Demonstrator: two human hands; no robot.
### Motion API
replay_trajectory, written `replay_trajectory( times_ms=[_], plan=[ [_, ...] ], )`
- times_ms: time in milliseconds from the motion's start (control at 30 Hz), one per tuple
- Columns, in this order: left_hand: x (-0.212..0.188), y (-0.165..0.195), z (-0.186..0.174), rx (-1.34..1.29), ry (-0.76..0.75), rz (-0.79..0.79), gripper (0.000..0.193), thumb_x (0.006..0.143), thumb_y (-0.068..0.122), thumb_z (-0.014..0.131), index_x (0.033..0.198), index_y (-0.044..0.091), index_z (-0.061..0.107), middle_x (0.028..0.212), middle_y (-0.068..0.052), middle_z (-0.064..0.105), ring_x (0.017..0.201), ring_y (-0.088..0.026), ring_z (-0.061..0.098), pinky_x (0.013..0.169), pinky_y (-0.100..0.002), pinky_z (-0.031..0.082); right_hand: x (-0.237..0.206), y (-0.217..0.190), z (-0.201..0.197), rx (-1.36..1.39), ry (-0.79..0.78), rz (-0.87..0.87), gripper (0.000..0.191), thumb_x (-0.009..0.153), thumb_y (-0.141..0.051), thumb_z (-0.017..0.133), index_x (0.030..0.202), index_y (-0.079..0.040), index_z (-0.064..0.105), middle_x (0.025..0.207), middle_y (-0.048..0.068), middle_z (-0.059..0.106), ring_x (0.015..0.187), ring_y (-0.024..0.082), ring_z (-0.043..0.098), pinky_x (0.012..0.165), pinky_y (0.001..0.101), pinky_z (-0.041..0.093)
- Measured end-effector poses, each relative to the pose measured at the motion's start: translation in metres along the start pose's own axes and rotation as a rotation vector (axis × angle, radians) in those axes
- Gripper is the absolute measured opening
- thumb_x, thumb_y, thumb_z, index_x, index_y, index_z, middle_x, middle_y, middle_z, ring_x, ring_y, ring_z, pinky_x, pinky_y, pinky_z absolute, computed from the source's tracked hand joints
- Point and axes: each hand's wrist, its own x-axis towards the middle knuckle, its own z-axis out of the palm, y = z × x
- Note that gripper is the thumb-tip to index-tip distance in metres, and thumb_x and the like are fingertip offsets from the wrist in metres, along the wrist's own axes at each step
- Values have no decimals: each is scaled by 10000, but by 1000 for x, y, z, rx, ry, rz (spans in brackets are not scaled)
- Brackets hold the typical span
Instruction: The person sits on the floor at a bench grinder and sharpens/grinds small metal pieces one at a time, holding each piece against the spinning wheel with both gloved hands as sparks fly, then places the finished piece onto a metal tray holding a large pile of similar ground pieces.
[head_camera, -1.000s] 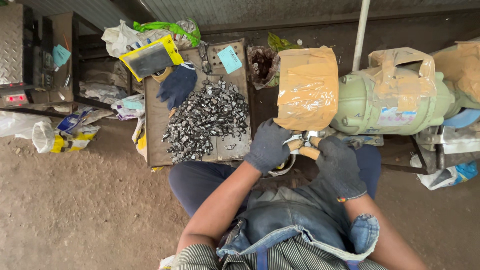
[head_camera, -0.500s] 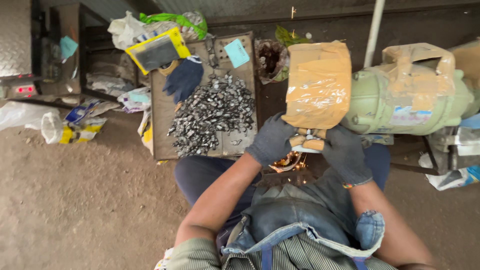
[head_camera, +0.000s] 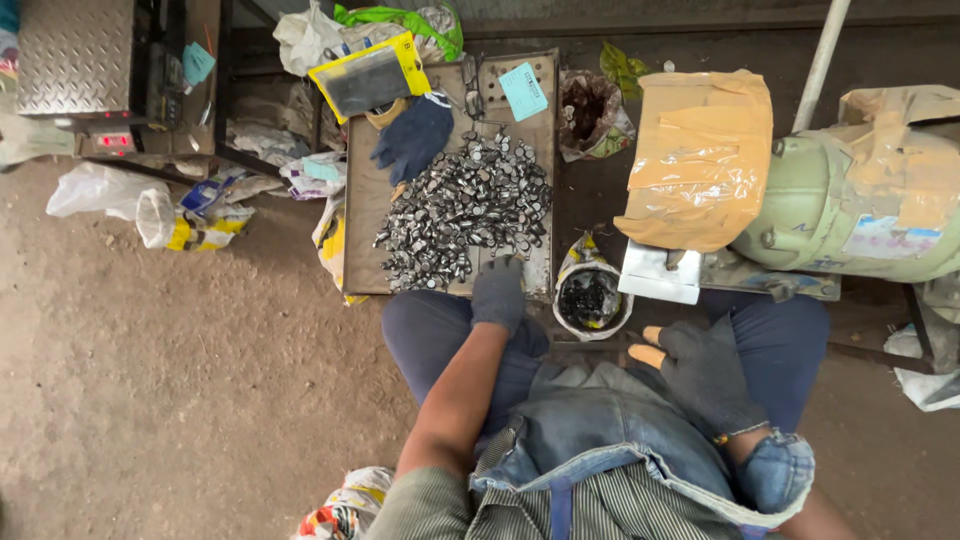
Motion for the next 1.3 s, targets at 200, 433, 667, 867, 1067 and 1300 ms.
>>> replay_trajectory(
  times_ms=[200,433,667,867,1067,1300],
  plan=[
    [-6,32,-9,-935,-76,-314,238,966,92,611,1201,82,648,1116,-133,719,1031,-306,690,878,-420,551,3,-25,-35,91,92,-99,323,753,-376,782,937,-110,783,816,50,714,735,256,663,800,449,403],
    [-56,109,-49,-1355,-86,79,227,1022,121,625,1234,41,620,1111,-100,698,1030,-229,691,904,-371,563,12,-32,-60,265,223,-180,317,829,-268,738,1088,-85,732,1025,131,708,914,315,680,767,415,533],
    [20,104,-47,-635,201,488,358,821,283,786,1072,44,696,1062,-223,673,996,-433,637,850,-531,511,39,0,-46,177,363,81,299,857,-279,789,1038,-46,740,969,153,688,903,349,678,757,438,524],
    [53,93,-28,-661,49,713,249,898,270,747,1048,72,758,1091,-151,728,1055,-371,680,916,-488,553,54,19,-40,106,238,103,300,812,-312,806,1030,-107,788,879,140,669,852,344,659,748,449,501],
    [55,88,-20,-661,15,639,224,869,243,742,1016,75,758,1090,-169,711,1053,-407,664,893,-499,545,65,27,-42,221,288,0,288,823,-284,786,1061,-121,783,962,132,684,888,345,659,748,448,501],
    [0,84,-29,-410,186,700,212,810,308,758,959,158,770,1072,-126,675,1060,-343,647,938,-500,496,35,19,-39,82,134,25,330,743,-358,826,962,-113,792,895,120,674,845,333,655,744,455,506]
  ],
)
